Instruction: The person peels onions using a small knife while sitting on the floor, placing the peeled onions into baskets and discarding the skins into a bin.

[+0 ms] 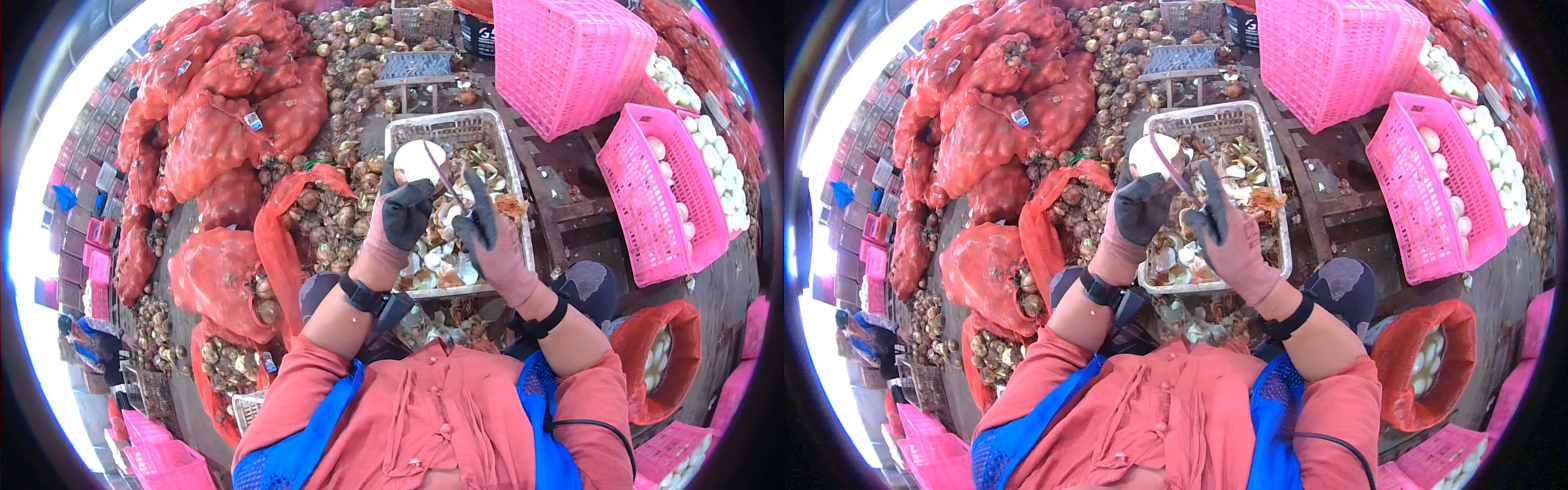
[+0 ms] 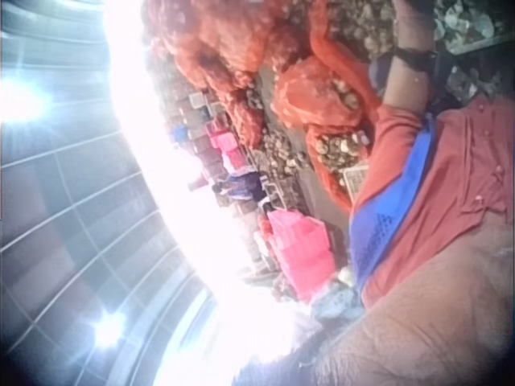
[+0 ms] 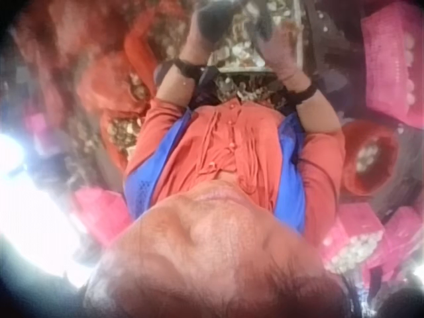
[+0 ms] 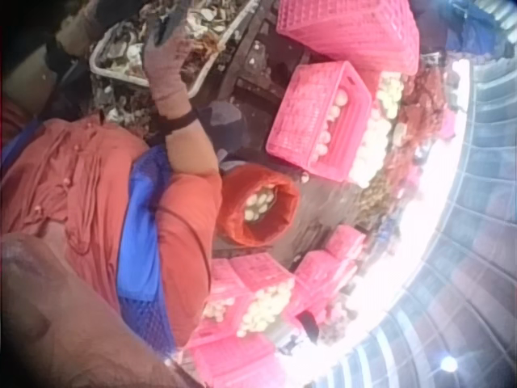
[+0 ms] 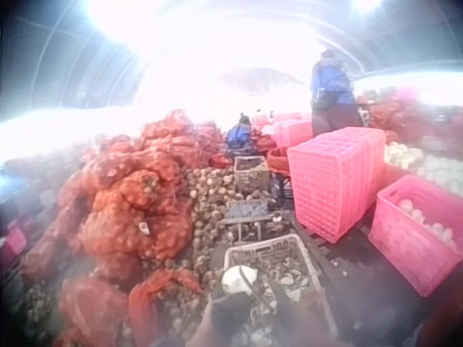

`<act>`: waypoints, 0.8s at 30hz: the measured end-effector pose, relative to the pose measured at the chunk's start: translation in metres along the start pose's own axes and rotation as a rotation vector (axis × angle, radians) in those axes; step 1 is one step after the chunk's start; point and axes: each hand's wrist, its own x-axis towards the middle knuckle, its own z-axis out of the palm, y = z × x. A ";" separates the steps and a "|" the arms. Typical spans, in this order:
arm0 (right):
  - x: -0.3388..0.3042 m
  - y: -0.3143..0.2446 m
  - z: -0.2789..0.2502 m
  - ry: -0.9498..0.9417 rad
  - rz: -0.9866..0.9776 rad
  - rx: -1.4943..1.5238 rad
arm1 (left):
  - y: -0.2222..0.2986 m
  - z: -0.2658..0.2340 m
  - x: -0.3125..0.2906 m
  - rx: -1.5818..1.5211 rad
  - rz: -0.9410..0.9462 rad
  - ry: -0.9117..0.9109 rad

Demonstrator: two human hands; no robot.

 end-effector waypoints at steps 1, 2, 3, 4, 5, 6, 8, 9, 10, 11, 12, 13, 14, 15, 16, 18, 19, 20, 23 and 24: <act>0.000 -0.011 0.003 -0.023 0.057 -0.119 | -0.002 -0.005 0.002 0.002 -0.002 -0.002; 0.001 -0.008 0.007 -0.020 0.056 -0.118 | -0.006 -0.012 0.003 0.048 0.025 -0.017; 0.002 -0.002 0.011 0.023 -0.033 -0.177 | -0.009 -0.013 0.004 0.091 0.052 -0.032; 0.003 0.001 0.013 0.065 -0.123 -0.237 | -0.014 -0.013 0.004 0.047 0.037 -0.019; 0.004 0.003 0.014 0.068 -0.122 -0.238 | -0.018 -0.013 0.003 0.004 0.023 -0.006; 0.006 0.002 0.015 0.067 -0.066 -0.290 | -0.021 -0.001 0.002 0.120 0.095 -0.011; 0.010 0.003 0.015 0.082 -0.016 -0.357 | -0.027 -0.003 0.000 0.430 0.198 -0.020; 0.012 0.006 0.016 0.082 -0.017 -0.356 | -0.028 -0.010 -0.001 0.625 0.237 -0.017; 0.013 0.011 0.019 0.134 -0.060 -0.308 | -0.031 -0.017 -0.001 0.408 0.155 -0.070; 0.014 0.019 0.021 0.184 -0.104 -0.260 | -0.034 -0.024 -0.001 0.191 0.073 -0.122; 0.021 0.021 0.022 0.240 -0.218 -0.191 | -0.032 -0.022 -0.001 0.079 0.037 -0.149; 0.023 0.022 0.018 0.237 -0.220 -0.192 | -0.030 -0.020 -0.001 -0.031 -0.004 -0.172; 0.024 0.022 0.011 0.193 0.105 0.249 | -0.025 -0.019 -0.003 -0.101 -0.097 -0.116; 0.026 0.016 0.005 0.143 0.434 0.678 | -0.023 -0.011 -0.002 -0.162 -0.127 -0.140; 0.027 0.014 0.005 0.209 0.488 0.744 | -0.019 -0.004 -0.001 -0.215 -0.154 -0.159; 0.027 0.017 -0.001 0.184 0.512 0.763 | -0.014 0.002 -0.001 -0.202 -0.203 -0.114; 0.026 0.018 -0.005 0.163 0.535 0.781 | -0.014 0.002 0.000 -0.136 -0.226 -0.052; 0.026 0.029 -0.004 0.173 0.555 0.806 | -0.014 0.001 -0.001 -0.137 -0.226 -0.053; 0.032 0.036 -0.001 0.227 0.665 0.846 | -0.017 -0.002 -0.006 -0.113 -0.215 -0.030; 0.031 0.039 0.000 0.233 0.664 0.850 | -0.017 -0.002 -0.007 -0.083 -0.201 -0.083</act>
